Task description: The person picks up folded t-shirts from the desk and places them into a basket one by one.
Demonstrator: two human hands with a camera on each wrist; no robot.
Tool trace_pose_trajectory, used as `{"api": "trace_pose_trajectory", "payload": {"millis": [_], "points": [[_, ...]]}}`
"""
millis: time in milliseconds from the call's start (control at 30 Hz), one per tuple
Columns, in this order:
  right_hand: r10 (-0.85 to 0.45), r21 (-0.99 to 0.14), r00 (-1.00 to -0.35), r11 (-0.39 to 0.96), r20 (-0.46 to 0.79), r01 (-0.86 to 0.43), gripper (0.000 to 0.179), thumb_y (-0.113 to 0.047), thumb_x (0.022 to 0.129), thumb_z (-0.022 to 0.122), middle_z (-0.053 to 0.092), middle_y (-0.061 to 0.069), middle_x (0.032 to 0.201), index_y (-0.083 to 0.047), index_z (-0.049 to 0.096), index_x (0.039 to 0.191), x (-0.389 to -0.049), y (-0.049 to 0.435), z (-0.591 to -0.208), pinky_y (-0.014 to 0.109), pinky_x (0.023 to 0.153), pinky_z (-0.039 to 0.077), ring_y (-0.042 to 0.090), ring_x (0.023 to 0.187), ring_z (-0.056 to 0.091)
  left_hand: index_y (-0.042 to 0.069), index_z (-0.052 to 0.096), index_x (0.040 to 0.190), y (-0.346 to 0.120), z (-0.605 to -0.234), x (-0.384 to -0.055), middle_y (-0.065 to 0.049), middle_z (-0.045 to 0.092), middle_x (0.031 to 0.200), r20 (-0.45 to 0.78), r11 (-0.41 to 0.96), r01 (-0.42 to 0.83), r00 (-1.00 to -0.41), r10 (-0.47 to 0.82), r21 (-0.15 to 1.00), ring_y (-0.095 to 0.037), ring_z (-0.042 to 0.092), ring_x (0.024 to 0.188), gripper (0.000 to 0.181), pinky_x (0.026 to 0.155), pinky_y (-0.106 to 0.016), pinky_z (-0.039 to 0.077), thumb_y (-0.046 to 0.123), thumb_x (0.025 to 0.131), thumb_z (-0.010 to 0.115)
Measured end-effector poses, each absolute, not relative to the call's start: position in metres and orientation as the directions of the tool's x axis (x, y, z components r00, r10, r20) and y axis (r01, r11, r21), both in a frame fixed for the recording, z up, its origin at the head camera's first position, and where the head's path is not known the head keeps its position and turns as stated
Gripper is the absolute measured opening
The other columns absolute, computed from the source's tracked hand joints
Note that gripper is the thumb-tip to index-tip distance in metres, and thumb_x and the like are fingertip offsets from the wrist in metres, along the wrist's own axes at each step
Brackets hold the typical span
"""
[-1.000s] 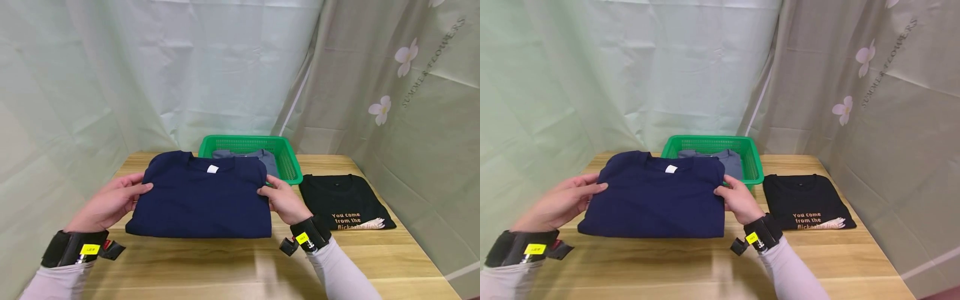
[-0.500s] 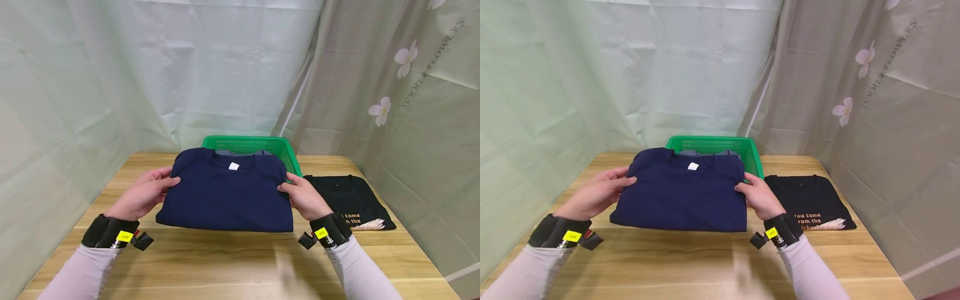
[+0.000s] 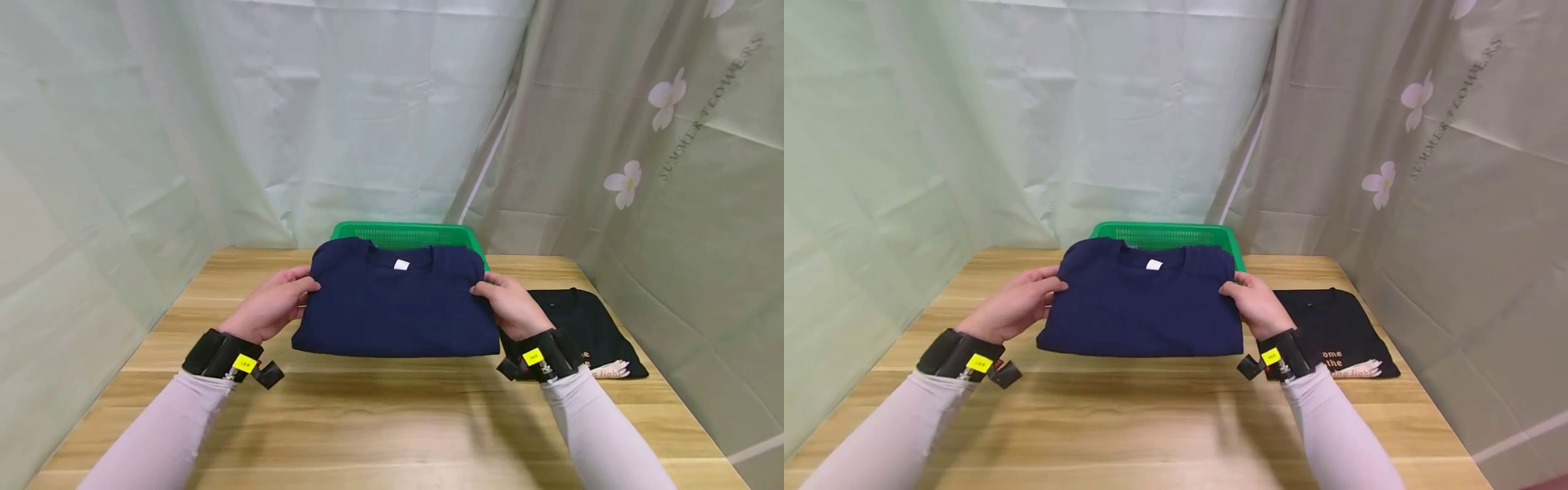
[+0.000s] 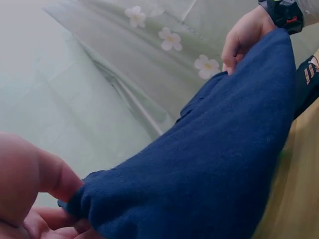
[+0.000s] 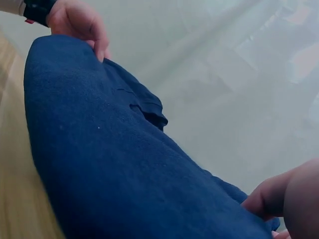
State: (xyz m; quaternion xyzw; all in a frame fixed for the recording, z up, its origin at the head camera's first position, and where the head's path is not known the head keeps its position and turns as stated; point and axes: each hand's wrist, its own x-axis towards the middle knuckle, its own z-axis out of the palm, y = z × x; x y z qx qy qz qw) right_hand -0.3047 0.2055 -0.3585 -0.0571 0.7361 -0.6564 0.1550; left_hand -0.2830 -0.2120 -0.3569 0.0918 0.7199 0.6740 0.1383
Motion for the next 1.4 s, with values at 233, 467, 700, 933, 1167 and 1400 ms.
{"api": "trace_pose_trajectory", "payload": {"millis": [233, 467, 700, 933, 1167, 1400], "points": [[-0.174, -0.975, -0.960, 0.030, -0.222, 0.220, 0.021, -0.017, 0.107, 0.059, 0.069, -0.003, 0.105, -0.002, 0.063, 0.122, -0.333, 0.205, -0.351, 0.024, 0.079, 0.062, 0.009, 0.088, 0.070, 0.007, 0.060, 0.107, -0.195, -0.351, -0.309, 0.003, 0.056, 0.100, -0.077, 0.027, -0.073, -0.973, 0.218, 0.997, -0.014, 0.059, 0.090, 0.015, 0.078, -0.024, 0.055, 0.011, 0.111, 0.046], [-0.026, -0.947, -0.946, -0.001, -0.322, 0.322, 0.058, -0.025, 0.104, 0.068, 0.061, 0.000, 0.124, 0.001, 0.049, 0.153, -0.360, 0.199, -0.340, 0.022, 0.076, 0.059, 0.009, 0.090, 0.066, 0.015, 0.053, 0.090, -0.182, -0.344, -0.334, 0.003, 0.048, 0.102, -0.103, -0.035, -0.110, -0.979, 0.177, 0.993, -0.015, 0.054, 0.092, 0.024, 0.080, -0.024, 0.049, 0.015, 0.113, 0.048], [-0.035, -0.937, -0.940, -0.068, -0.340, 0.342, 0.070, -0.024, 0.107, 0.065, 0.058, 0.001, 0.129, 0.000, 0.035, 0.165, -0.385, 0.200, -0.332, 0.022, 0.075, 0.060, 0.009, 0.092, 0.066, 0.009, 0.061, 0.129, -0.170, -0.342, -0.360, 0.000, 0.051, 0.142, -0.141, -0.083, -0.150, -0.984, 0.104, 0.985, -0.017, 0.053, 0.124, 0.021, 0.107, -0.027, 0.045, 0.018, 0.113, 0.050], [0.014, -0.944, -0.949, -0.102, -0.316, 0.313, 0.064, -0.020, 0.105, 0.067, 0.062, 0.002, 0.132, 0.000, 0.041, 0.161, -0.401, 0.199, -0.338, 0.022, 0.081, 0.058, 0.010, 0.095, 0.065, 0.005, 0.029, 0.173, -0.158, -0.345, -0.379, -0.005, 0.018, 0.185, -0.153, -0.087, -0.154, -0.988, 0.013, 0.984, -0.020, 0.018, 0.170, 0.065, 0.140, -0.039, 0.017, 0.017, 0.113, 0.051], [0.098, -0.970, -0.965, -0.049, -0.243, 0.239, 0.073, -0.018, 0.104, 0.067, 0.042, 0.011, 0.173, 0.003, 0.036, 0.166, -0.407, 0.192, -0.347, 0.034, 0.123, 0.044, 0.024, 0.140, 0.052, 0.003, 0.036, 0.170, -0.149, -0.346, -0.391, -0.012, 0.027, 0.182, -0.128, -0.031, -0.127, -0.991, -0.041, 0.991, -0.025, 0.024, 0.169, 0.063, 0.139, -0.039, 0.021, 0.015, 0.112, 0.054], [0.075, -0.866, -0.995, 0.491, -0.071, 0.099, 0.070, -0.024, 0.111, 0.052, 0.033, 0.027, 0.176, 0.007, 0.028, 0.169, -0.385, 0.188, -0.343, 0.052, 0.136, 0.030, 0.042, 0.165, 0.032, -0.004, 0.015, 0.173, -0.150, -0.345, -0.377, -0.023, 0.014, 0.183, -0.144, 0.384, -0.097, -0.985, 0.094, 0.918, -0.039, 0.019, 0.170, 0.068, 0.138, -0.051, 0.026, 0.019, 0.115, 0.042]]}}
